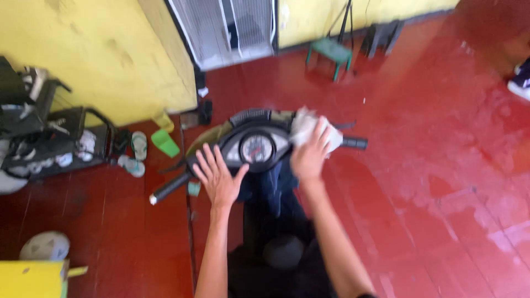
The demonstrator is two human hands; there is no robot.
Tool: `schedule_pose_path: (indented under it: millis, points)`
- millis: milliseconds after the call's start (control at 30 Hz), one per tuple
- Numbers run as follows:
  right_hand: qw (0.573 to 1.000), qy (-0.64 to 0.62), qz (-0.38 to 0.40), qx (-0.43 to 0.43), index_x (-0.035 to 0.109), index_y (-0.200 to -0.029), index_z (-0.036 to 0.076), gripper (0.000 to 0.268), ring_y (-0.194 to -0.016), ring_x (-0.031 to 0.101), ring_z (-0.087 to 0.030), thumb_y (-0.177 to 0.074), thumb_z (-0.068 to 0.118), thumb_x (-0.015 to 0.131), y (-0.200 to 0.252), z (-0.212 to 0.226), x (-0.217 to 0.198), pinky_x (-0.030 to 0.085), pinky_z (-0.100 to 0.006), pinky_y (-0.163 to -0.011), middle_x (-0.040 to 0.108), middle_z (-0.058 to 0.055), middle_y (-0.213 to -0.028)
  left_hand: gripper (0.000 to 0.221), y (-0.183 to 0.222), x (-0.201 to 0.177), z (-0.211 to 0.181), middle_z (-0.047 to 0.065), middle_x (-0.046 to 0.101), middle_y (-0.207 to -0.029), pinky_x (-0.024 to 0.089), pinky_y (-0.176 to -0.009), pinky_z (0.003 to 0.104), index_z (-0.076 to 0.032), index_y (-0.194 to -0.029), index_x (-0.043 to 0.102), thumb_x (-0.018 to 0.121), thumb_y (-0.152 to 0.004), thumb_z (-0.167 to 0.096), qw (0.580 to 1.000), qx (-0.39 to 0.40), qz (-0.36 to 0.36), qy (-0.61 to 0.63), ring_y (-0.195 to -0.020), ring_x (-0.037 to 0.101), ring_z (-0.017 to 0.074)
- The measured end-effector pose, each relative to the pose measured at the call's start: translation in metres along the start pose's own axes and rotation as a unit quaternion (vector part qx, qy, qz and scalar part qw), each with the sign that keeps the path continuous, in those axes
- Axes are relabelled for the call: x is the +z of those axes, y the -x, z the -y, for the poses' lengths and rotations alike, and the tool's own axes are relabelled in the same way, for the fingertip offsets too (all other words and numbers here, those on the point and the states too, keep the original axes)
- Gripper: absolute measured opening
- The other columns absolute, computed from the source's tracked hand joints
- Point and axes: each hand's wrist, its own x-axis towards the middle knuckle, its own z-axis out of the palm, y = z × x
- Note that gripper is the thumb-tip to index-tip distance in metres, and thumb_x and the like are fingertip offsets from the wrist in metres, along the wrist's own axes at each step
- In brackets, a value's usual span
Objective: The person wipes the dashboard and handlebars of a scooter using a white cloth. They clean the instrument cluster, the left and right handlebar grips, and the surrounding plastic panels.
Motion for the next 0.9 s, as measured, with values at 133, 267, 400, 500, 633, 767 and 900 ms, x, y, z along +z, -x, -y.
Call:
schedule_pose_path:
  millis: [133,267,400,500,633,767,900]
  points:
    - [0.999,-0.037,0.013,0.002,0.054,-0.145,0.005,0.066,-0.152,0.014,-0.052,-0.081,0.013,0.066,0.027,0.045,0.005,0.022,-0.078,-0.111,0.022,-0.020,-0.168,0.105,0.002,0.021,0.009,0.025,0.012,-0.169,0.003,-0.119,0.068,-0.002,-0.160,0.024,0.049,-0.089,-0.075,1.000,0.008,-0.027,-0.006,-0.154,0.007,0.0486]
    - [0.995,-0.086,0.043,0.014,0.058,-0.138,0.001,0.059,-0.151,0.015,-0.053,-0.082,0.015,0.071,0.056,0.079,0.004,0.026,-0.074,-0.111,0.022,-0.023,-0.167,0.105,0.004,0.025,0.010,0.025,0.012,-0.169,0.003,-0.120,0.067,-0.003,-0.161,0.023,0.050,-0.090,-0.075,0.999,0.013,-0.030,-0.019,-0.154,0.008,0.0484]
    - [0.975,-0.199,0.102,0.003,0.042,-0.155,0.005,0.073,-0.152,0.011,-0.052,-0.086,0.011,0.064,0.081,0.106,-0.005,0.022,-0.073,-0.113,0.019,-0.022,-0.168,0.108,0.003,0.025,0.011,0.025,0.012,-0.169,0.005,-0.120,0.068,-0.003,-0.161,0.023,0.063,-0.085,-0.068,0.999,0.016,-0.035,-0.035,-0.154,0.009,0.0488]
    - [0.927,-0.331,0.171,0.046,0.041,-0.155,0.008,0.063,-0.153,0.009,-0.049,-0.094,0.007,0.056,0.085,0.105,-0.041,0.019,-0.073,-0.114,0.023,-0.017,-0.168,0.104,0.004,0.023,0.008,0.023,0.012,-0.169,0.005,-0.121,0.066,-0.004,-0.162,0.023,0.053,-0.090,-0.072,0.999,0.008,-0.027,-0.043,-0.155,0.008,0.0469]
    - [0.827,-0.448,0.228,0.252,0.064,-0.126,0.001,0.047,-0.068,0.053,-0.012,-0.103,0.037,0.045,0.090,0.053,-0.053,0.045,-0.029,-0.064,0.064,-0.005,-0.083,0.104,-0.001,0.017,0.007,0.023,0.012,-0.169,0.006,-0.121,0.066,-0.004,-0.162,0.023,0.049,-0.091,-0.076,0.999,0.005,-0.023,-0.029,-0.155,0.008,0.0465]
    - [0.504,-0.647,0.075,0.568,0.054,-0.138,0.001,0.051,-0.111,0.067,-0.040,-0.095,0.025,0.068,0.090,-0.015,-0.052,0.049,-0.065,-0.097,0.066,-0.023,-0.127,0.106,0.005,0.016,0.004,0.023,0.011,-0.170,0.004,-0.121,0.066,-0.004,-0.162,0.023,0.049,-0.090,-0.076,1.000,-0.005,-0.013,-0.010,-0.155,0.006,0.0463]
    - [0.713,-0.553,-0.088,0.422,0.066,-0.128,0.007,0.036,-0.100,0.073,-0.023,-0.094,0.015,0.072,0.064,-0.014,-0.094,0.061,-0.045,-0.085,0.072,-0.015,-0.116,0.105,0.004,0.017,0.005,0.023,0.011,-0.170,0.004,-0.120,0.066,-0.004,-0.162,0.023,0.048,-0.091,-0.077,1.000,0.002,-0.019,-0.015,-0.155,0.006,0.0471]
